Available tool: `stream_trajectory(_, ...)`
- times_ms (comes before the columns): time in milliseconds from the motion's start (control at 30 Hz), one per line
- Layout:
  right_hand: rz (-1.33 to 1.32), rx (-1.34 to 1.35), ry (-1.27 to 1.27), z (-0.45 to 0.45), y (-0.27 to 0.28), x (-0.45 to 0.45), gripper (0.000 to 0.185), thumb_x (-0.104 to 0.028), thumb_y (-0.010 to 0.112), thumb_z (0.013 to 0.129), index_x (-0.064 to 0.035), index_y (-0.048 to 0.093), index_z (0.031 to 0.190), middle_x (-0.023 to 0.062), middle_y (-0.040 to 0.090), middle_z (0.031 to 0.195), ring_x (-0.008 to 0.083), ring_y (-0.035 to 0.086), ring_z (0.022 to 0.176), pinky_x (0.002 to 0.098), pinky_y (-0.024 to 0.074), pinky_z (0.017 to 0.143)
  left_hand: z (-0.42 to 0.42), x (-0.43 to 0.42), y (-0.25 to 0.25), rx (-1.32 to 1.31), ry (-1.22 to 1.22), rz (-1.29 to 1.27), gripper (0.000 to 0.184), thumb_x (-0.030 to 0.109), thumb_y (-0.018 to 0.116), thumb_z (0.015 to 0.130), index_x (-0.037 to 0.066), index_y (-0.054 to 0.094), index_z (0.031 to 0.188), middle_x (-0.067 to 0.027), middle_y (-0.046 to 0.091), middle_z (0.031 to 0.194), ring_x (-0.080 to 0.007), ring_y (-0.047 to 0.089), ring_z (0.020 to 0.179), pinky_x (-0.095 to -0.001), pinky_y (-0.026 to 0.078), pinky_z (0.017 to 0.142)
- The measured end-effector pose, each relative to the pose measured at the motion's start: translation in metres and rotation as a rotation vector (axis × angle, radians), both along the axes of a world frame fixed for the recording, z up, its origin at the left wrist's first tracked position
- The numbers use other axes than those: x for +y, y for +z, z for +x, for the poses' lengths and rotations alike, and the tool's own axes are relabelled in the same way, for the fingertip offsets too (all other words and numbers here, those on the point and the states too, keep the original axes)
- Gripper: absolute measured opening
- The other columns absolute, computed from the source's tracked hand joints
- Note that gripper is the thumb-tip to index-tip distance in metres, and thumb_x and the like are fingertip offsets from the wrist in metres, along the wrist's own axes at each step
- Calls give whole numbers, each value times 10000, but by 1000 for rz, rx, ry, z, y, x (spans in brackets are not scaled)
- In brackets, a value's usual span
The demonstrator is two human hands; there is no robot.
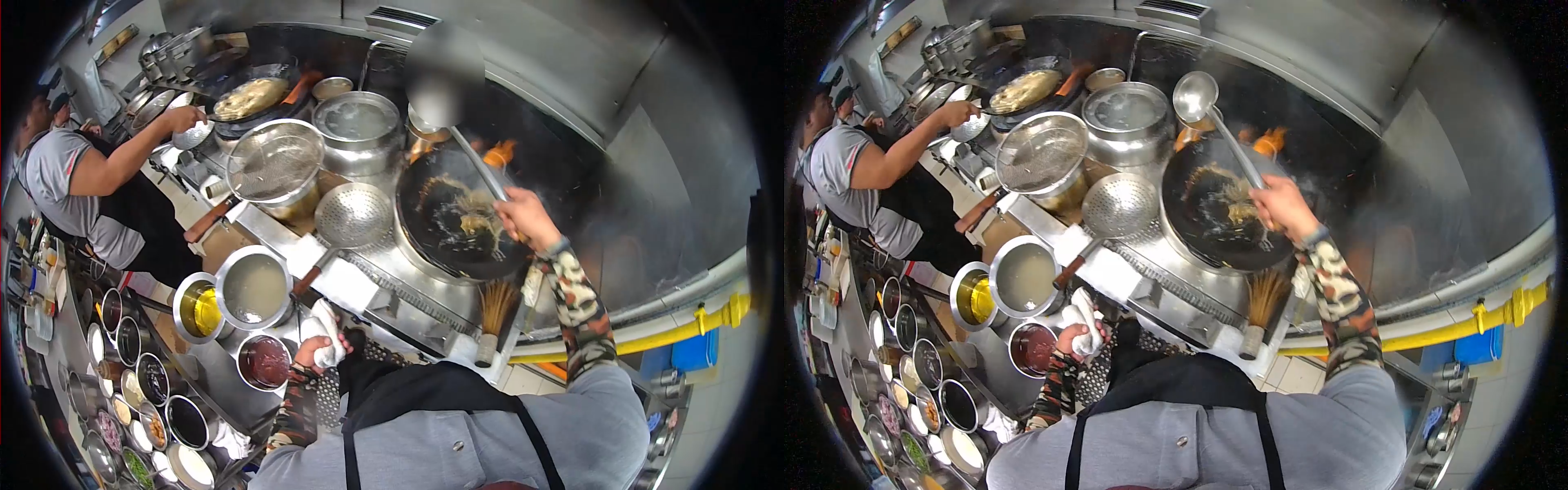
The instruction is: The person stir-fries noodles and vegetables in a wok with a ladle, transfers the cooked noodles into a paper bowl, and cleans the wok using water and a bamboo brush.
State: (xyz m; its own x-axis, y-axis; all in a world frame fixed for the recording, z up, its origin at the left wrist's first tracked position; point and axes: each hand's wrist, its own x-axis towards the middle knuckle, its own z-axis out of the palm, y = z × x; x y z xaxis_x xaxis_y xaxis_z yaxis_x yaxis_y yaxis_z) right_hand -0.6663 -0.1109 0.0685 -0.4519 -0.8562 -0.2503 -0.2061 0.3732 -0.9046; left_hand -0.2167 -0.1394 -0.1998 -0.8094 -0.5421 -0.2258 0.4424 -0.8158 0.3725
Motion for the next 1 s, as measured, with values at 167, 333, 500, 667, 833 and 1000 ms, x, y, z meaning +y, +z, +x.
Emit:
stream_trajectory(167,62,215,4,11,-77,-183,148,-87,575,815,23,572,915,38,496,531,138,452,363,301,354,316,-10,-33,-3,-4,-206,-129,610,161,639,743,9,390,1278,-121,567,890,-268,579,859,-433,489,795)
stream_trajectory(333,-3,326,337,-3,-164,-280,130,-109,575,837,12,535,816,22,490,565,120,451,390,264,348,311,-24,-65,28,-124,-239,-142,478,245,722,734,-36,533,1073,-110,593,840,-227,604,748,-360,514,668)
stream_trajectory(500,111,-1293,-11,16,-102,-235,99,-100,487,904,-25,484,839,-48,404,581,29,367,425,182,294,359,-53,-91,36,-196,-300,-199,316,37,664,745,-22,563,1039,-121,646,862,-237,646,773,-366,526,727)
stream_trajectory(667,-48,-1539,-83,18,-56,-147,226,-89,476,906,37,472,1094,-46,399,613,24,372,430,183,302,356,-118,-90,48,-379,-349,-27,172,170,663,843,42,625,951,-62,634,779,-171,626,675,-317,514,617)
stream_trajectory(833,-113,-1494,-64,12,-8,-39,318,-101,439,920,16,443,1216,-56,371,630,11,358,424,180,320,354,-201,-65,9,-218,-475,84,218,238,461,898,62,584,862,-93,632,768,-239,628,664,-369,525,623)
stream_trajectory(1000,-102,-1392,-157,2,-15,55,304,-99,449,914,-9,458,1204,-48,393,648,5,344,412,176,304,334,-278,-50,83,-459,-460,3,312,339,424,881,90,605,830,-59,614,704,-224,602,594,-409,496,552)
